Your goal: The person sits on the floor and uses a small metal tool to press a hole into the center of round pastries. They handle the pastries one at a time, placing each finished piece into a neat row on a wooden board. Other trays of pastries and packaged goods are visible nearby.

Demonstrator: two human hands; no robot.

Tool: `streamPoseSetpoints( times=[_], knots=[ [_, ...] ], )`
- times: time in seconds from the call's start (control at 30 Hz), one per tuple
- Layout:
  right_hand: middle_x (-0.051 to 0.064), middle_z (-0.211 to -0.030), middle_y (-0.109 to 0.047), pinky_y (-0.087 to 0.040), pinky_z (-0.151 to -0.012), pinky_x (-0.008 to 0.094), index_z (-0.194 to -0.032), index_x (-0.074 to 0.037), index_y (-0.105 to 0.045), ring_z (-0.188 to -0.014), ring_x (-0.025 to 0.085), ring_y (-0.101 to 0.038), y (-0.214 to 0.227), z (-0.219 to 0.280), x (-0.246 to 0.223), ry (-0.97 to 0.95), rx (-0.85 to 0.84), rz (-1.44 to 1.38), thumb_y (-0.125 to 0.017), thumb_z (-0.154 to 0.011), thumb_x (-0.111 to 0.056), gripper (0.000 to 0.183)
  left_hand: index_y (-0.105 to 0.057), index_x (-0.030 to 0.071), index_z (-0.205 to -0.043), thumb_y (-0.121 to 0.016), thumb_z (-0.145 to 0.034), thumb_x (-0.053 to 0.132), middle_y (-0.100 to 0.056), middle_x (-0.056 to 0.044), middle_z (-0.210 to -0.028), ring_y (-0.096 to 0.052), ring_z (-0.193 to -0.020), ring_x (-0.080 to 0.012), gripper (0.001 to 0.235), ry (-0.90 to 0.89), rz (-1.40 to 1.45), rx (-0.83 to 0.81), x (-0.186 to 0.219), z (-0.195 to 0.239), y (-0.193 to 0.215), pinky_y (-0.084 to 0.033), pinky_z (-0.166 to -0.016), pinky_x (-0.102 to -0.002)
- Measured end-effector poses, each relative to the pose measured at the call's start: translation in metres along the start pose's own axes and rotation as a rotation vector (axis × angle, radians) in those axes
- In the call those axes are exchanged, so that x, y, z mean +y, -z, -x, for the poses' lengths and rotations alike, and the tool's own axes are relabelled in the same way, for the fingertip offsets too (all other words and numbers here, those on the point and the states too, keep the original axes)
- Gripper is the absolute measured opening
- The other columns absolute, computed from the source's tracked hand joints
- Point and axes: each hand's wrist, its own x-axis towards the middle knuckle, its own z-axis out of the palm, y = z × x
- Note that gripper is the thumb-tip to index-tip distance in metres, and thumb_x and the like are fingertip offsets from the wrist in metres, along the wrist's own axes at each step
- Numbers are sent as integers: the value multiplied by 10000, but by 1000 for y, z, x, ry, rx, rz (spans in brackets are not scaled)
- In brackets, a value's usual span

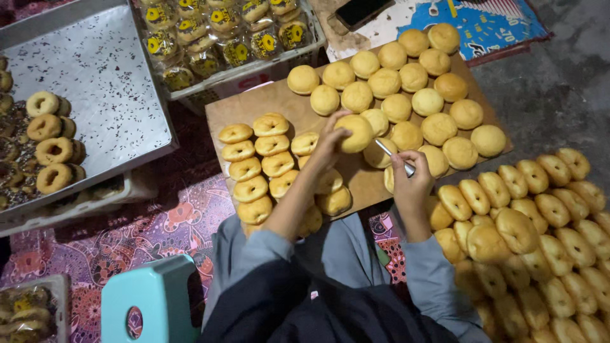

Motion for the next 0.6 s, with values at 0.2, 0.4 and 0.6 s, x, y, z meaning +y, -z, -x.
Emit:
streamPoseSetpoints(
  times=[0.2,0.4,0.6],
  knots=[
    [9,-794,-615,-439,-603,277,-1034,-18,-650,-688,99,-551,-21,14,5,-212,-123,-183,-719,-1029,-112,117,-601,55,-1225,-692,-990,237,-645,-85,-1105,-682,-989,-206,311,-75,437,297,5,60,-5,-605,-824,-383],
    [75,-725,-652,-503,-589,312,-913,-26,-603,-638,139,-642,-45,32,-4,161,-13,167,-722,-1011,-141,192,-657,35,-1216,-719,-938,174,-701,-72,-995,-685,-827,-170,316,-33,219,306,23,89,-2,-582,-714,-356],
    [96,-664,-616,-468,-557,356,-841,-39,-614,-603,184,-620,-66,39,-4,291,-169,253,-693,-1028,-170,241,-740,-23,-1152,-783,-954,117,-742,-96,-1013,-688,-894,-137,247,-154,-235,240,25,114,-11,-583,-796,-290]
  ],
)
